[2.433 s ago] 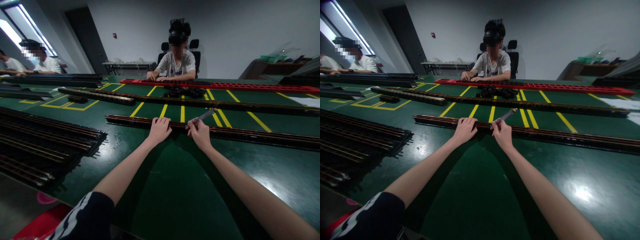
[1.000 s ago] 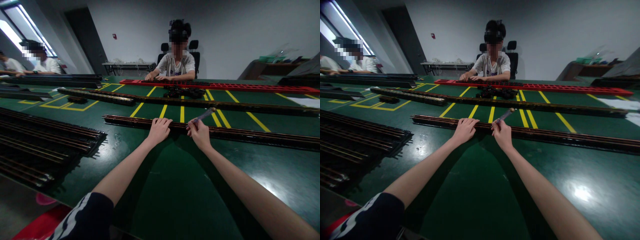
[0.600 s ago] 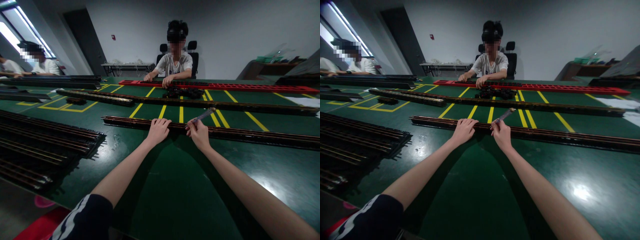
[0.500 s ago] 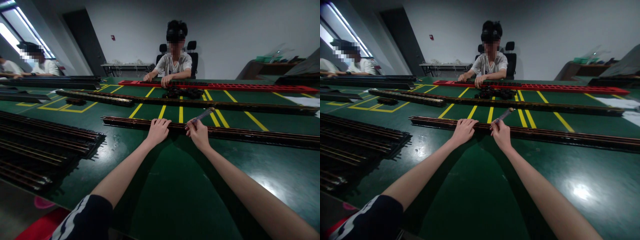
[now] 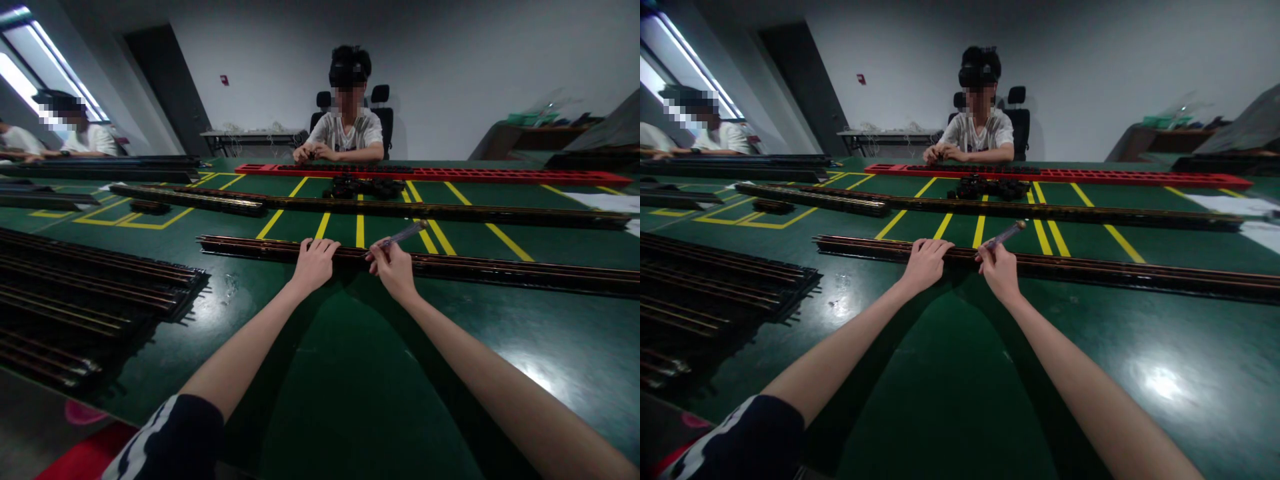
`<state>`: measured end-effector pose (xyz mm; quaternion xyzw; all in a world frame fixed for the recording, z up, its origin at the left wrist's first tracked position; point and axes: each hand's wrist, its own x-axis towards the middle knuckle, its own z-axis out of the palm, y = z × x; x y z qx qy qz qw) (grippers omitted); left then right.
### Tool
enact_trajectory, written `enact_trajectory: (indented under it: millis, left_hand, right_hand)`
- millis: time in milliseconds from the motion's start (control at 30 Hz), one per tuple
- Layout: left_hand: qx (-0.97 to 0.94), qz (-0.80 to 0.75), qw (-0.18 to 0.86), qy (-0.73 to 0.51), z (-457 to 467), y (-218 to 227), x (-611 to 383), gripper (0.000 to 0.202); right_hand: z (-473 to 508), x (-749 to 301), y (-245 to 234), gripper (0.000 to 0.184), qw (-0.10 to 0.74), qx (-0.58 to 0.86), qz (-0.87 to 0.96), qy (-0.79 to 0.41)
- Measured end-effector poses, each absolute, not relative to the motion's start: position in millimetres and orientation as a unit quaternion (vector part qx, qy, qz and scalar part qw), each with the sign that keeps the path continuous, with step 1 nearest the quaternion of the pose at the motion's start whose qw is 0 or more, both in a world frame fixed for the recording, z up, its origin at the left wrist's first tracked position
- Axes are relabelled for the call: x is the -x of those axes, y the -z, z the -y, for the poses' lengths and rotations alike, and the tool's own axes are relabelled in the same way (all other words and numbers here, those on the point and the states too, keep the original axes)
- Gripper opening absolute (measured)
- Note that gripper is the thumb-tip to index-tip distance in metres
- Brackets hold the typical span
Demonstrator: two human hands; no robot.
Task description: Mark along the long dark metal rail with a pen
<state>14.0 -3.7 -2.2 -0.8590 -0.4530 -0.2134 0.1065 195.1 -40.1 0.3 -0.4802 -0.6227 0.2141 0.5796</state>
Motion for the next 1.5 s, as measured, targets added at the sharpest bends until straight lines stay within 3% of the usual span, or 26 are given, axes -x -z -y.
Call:
enact_trajectory:
  millis: [567,1500]
  left_hand:
    - [0.861,0.450,0.054,0.233,3.5,-1.5,-8.8,0.039]
    - [0.850,0.467,0.112,0.217,2.3,3.7,-15.4,0.037]
  right_hand:
    - [41.7,-196.3,-2.4,0.040,0.560,0.485,0.636,-0.216]
    - [41.8,-196.0,-2.6,0.043,0.556,0.494,0.637,-0.203]
